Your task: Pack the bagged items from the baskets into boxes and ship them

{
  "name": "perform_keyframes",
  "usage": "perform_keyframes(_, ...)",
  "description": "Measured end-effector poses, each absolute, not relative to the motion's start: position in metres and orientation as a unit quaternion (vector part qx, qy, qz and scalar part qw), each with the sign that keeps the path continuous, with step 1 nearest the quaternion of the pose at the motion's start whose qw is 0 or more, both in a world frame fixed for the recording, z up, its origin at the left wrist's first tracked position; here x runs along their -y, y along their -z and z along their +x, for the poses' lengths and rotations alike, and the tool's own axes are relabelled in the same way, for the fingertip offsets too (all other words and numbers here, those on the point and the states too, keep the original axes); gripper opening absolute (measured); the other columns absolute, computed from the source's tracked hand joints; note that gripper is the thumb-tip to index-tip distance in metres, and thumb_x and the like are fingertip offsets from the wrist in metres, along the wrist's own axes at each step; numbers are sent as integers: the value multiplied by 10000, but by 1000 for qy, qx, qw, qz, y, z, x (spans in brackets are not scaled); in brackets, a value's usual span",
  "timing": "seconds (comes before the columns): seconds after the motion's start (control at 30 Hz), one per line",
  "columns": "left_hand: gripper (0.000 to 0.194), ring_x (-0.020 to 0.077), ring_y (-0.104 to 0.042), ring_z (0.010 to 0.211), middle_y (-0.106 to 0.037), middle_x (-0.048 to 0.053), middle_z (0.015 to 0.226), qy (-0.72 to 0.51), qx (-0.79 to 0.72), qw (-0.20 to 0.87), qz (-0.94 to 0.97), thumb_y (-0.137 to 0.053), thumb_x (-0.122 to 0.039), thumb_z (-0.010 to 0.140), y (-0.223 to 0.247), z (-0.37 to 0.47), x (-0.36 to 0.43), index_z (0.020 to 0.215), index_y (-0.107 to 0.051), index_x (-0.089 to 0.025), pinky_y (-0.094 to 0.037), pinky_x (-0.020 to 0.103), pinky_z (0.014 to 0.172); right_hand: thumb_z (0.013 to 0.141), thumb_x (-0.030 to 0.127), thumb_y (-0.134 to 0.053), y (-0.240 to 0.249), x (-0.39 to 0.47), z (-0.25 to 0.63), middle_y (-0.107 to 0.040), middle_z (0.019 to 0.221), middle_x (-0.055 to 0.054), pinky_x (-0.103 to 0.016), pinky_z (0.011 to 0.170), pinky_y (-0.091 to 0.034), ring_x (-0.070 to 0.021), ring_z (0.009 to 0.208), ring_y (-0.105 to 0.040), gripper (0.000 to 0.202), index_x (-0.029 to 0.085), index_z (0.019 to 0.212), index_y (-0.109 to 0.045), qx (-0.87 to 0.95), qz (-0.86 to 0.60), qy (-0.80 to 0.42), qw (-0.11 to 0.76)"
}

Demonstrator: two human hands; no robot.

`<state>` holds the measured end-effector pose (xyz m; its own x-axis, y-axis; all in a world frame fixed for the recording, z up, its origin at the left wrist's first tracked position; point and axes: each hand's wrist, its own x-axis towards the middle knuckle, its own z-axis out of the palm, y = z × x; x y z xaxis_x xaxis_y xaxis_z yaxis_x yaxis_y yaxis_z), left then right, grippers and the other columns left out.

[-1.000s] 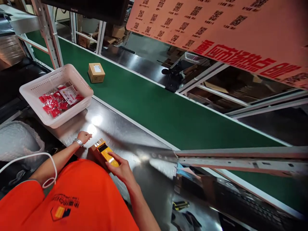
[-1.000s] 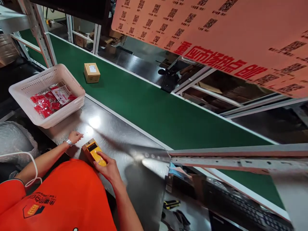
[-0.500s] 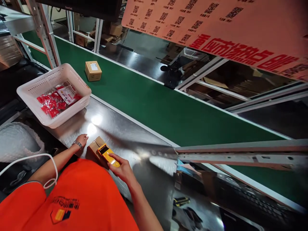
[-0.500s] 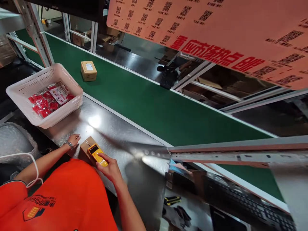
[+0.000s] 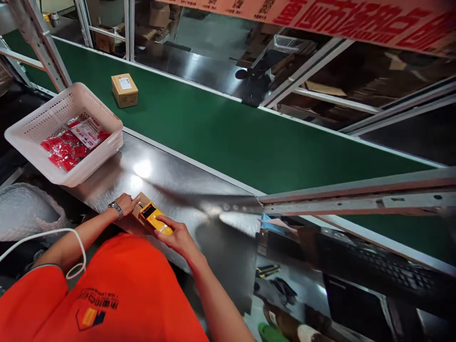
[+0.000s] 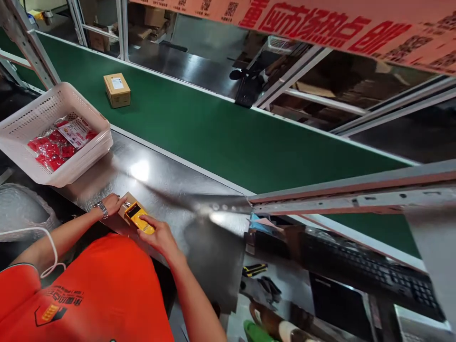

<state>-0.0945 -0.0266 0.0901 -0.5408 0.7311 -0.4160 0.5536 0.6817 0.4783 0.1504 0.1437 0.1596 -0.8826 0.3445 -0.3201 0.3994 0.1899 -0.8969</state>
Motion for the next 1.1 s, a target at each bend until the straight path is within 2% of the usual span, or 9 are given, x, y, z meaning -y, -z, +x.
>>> perform_keyframes(0.07, 693, 369, -540, 1503, -644, 265, 1514, -168, -837, 299, 426, -476, -626, 1067, -99, -106, 30, 1407, -704, -66, -433, 474, 1251, 798, 402, -801, -158, -146, 151, -823, 1269, -94, -398, 974, -652, -298, 1092, -802, 545, 212, 1308, -824, -776, 235, 584, 24)
perform_keyframes(0.13, 926, 372, -364, 1637, -427, 225, 1735, -203, -779, 290, 517, -760, -638, 894, -109, -116, 29, 1620, -523, -114, -318, 476, 1345, 803, 383, -798, -159, -147, 151, -817, 1293, -92, -419, 1014, -640, -302, 1111, -801, 525, 223, 1302, -828, -786, 231, 573, 23)
perform_keyframes(0.2, 1183, 419, -279, 1668, -333, 227, 1784, -208, -715, 290, 602, -932, -613, 708, -119, -122, 22, 1674, -445, -133, -251, 531, 1369, 805, 374, -797, -161, -147, 149, -821, 1287, -86, -439, 1046, -625, -308, 1129, -798, 506, 233, 1290, -833, -790, 228, 569, 22)
perform_keyframes(0.3, 1169, 477, -297, 1637, -473, 247, 1687, -141, -683, 302, 650, -982, -527, 637, -129, -119, 2, 1626, -502, -128, -220, 619, 1350, 799, 372, -794, -163, -144, 144, -830, 1262, -74, -437, 1059, -613, -303, 1125, -797, 504, 232, 1282, -836, -784, 236, 574, 20)
perform_keyframes(0.43, 872, 426, -551, 1428, -681, 190, 1409, -89, -678, 309, 661, -921, -383, 674, -134, -111, -17, 1475, -648, -170, -255, 594, 1337, 795, 366, -780, -170, -152, 155, -834, 1245, -64, -393, 986, -626, -283, 1078, -802, 522, 247, 1300, -832, -792, 241, 560, 32)
perform_keyframes(0.67, 696, 368, -648, 1233, -723, 161, 1276, -119, -672, 311, 662, -840, -330, 714, -127, -110, -20, 1367, -702, -130, -351, 554, 1275, 737, 280, -757, -205, -204, 253, -857, 1026, -82, -295, 734, -500, -257, 832, -774, 504, 272, 1227, -877, -845, 301, 385, 216)
perform_keyframes(0.87, 712, 368, -647, 1242, -720, 154, 1294, -127, -669, 297, 670, -860, -325, 700, -128, -112, -19, 1366, -685, -145, -298, 566, 1308, 692, 199, -758, -184, -190, 190, -700, 604, -2, -250, 596, -396, -153, 528, -603, 398, 239, 1061, -904, -841, 271, 407, 231)
perform_keyframes(1.0, 829, 397, -639, 1258, -698, 167, 1326, -110, -693, 279, 656, -939, -355, 607, -128, -117, -14, 1366, -662, -170, -260, 617, 1319, 788, 238, -767, -154, -188, 149, -833, 940, -102, -296, 740, -499, -246, 790, -752, 489, 242, 1271, -846, -884, 309, 278, 215)
perform_keyframes(1.1, 902, 418, -618, 1288, -679, 182, 1342, -122, -716, 261, 636, -972, -406, 562, -117, -117, -11, 1369, -648, -168, -325, 622, 1281, 960, 340, -652, -131, -202, 161, -801, 1248, -198, -365, 893, -549, -329, 1079, -783, 714, 208, 1652, -531, -885, 381, 196, 183)
